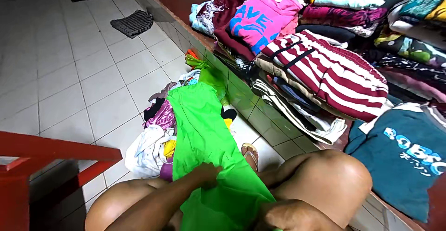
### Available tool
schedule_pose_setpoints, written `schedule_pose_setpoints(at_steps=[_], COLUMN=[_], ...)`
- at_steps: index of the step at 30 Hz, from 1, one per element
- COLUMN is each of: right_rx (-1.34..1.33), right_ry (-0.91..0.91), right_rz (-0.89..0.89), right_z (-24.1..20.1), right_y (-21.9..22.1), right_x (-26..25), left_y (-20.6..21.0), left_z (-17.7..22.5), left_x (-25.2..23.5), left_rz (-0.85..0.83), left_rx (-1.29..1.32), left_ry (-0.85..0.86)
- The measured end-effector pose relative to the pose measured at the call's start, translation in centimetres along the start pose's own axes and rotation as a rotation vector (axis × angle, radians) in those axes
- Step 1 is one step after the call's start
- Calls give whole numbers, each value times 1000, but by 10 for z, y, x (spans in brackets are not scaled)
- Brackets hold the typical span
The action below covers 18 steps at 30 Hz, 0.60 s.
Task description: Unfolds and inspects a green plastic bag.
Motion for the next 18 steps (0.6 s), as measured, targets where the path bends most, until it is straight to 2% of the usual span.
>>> schedule_pose_setpoints(at_steps=[2, 4, 7, 9, 12, 15, 18], right_rx=[50, 82, 127, 157, 166, 173, 200], right_ry=[50, 9, -11, -11, 36, 28, 198], right_rz=[3, 33, 65, 96, 152, 276, 390], right_z=[9, 11, 10, 15, 20, 35, 53], right_y=[0, -2, -6, -9, -17, -24, -39], right_x=[-8, -16, -26, -32, -37, -41, -46], left_y=[10, -1, -42, -80, -152, -207, -244], left_z=[2, 3, -3, -14, -39, -80, -115], left_x=[0, 3, 6, -3, -27, -57, -87], left_rz=[-124, -199, -163, -23, 344, 654, 894], left_rx=[-8, 56, 213, 275, 323, 527, 696], left_ry=[20, 48, 29, 48, 115, 7, -103])
Point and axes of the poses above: each hand's wrist, its own x-axis away from the middle knuckle, its own y-axis out of the palm, z = x × y, the point moved 6 cm from there along -x, towards the middle knuckle, and after that the axes turned 12 degrees about z, right-handed, at the moved point
